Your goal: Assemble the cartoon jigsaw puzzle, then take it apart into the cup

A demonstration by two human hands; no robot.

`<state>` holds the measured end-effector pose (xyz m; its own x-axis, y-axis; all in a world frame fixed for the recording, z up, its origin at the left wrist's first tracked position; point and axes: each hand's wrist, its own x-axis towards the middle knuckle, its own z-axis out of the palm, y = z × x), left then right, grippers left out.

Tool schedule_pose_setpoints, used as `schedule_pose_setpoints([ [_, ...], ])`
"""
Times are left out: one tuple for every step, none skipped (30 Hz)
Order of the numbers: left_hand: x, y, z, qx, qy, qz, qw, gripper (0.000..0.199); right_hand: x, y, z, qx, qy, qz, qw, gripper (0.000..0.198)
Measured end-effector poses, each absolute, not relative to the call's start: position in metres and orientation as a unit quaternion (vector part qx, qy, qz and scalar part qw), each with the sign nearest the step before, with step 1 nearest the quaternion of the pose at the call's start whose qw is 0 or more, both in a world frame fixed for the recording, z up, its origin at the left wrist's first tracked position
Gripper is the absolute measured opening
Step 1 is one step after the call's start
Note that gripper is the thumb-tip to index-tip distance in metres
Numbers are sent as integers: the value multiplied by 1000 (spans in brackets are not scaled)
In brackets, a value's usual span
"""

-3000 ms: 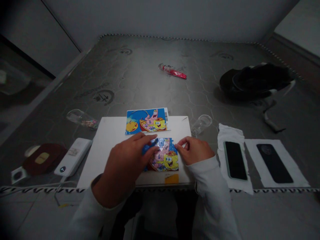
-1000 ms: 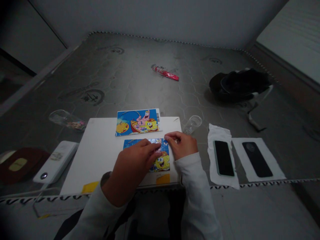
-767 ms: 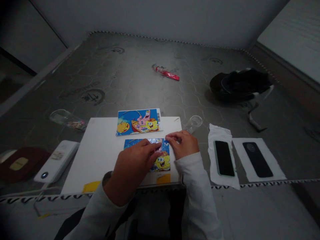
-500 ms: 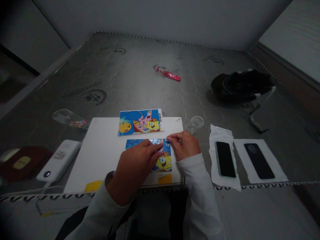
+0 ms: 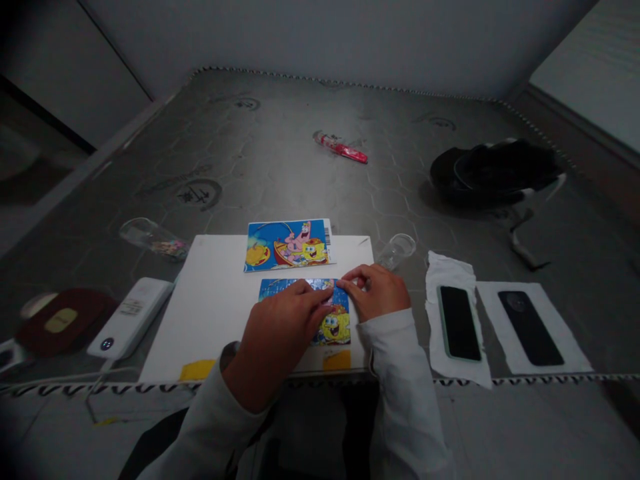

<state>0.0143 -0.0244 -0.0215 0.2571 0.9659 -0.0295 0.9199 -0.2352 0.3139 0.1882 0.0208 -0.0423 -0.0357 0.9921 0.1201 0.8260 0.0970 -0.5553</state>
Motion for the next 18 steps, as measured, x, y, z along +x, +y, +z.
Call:
schedule_pose_setpoints([
  [14, -24, -22, 782, 602, 85, 137, 28, 188, 21, -42, -650, -699, 170, 247, 17],
  [14, -24, -22, 782, 602, 85, 138, 29, 187, 21, -42, -649, -698, 171, 250, 17],
  [15, -24, -22, 782, 602, 85, 139, 29, 188, 21, -42, -649, -696, 172, 254, 16],
  [15, -24, -22, 781, 602, 85, 140, 29, 188, 21, -42, -650, -694, 174, 258, 17],
  [15, -24, -22, 781, 602, 85, 141, 29, 189, 21, -42, -651, -691, 177, 261, 17],
  [15, -23, -22, 781, 603, 85, 141, 29, 190, 22, -43, -652, -688, 180, 263, 18],
  [15, -23, -22, 780, 603, 86, 142, 29, 191, 22, -43, -652, -687, 182, 264, 18],
  [15, -23, -22, 780, 603, 86, 142, 29, 191, 22, -43, -651, -688, 181, 265, 18],
  [15, -23, -22, 781, 602, 87, 143, 29, 192, 22, -43, -649, -691, 177, 266, 17],
  [15, -23, -22, 782, 601, 88, 143, 29, 193, 22, -43, -647, -694, 171, 265, 17],
  [14, -23, -23, 783, 599, 89, 143, 29, 193, 22, -43, -645, -697, 166, 265, 17],
  [14, -23, -23, 784, 598, 90, 142, 29, 193, 22, -43, -645, -698, 161, 265, 17],
  [14, -23, -23, 785, 597, 92, 141, 28, 193, 22, -42, -644, -700, 159, 265, 17],
  [14, -23, -23, 785, 596, 94, 140, 28, 192, 21, -41, -645, -700, 158, 263, 17],
  [14, -23, -24, 786, 595, 96, 139, 28, 192, 21, -41, -646, -701, 157, 260, 18],
  [14, -23, -24, 786, 594, 98, 137, 28, 192, 20, -40, -646, -702, 156, 256, 18],
  [14, -23, -24, 787, 595, 97, 136, 28, 192, 20, -39, -647, -703, 154, 252, 19],
  [14, -23, -24, 786, 595, 96, 136, 28, 192, 19, -38, -649, -703, 151, 248, 19],
])
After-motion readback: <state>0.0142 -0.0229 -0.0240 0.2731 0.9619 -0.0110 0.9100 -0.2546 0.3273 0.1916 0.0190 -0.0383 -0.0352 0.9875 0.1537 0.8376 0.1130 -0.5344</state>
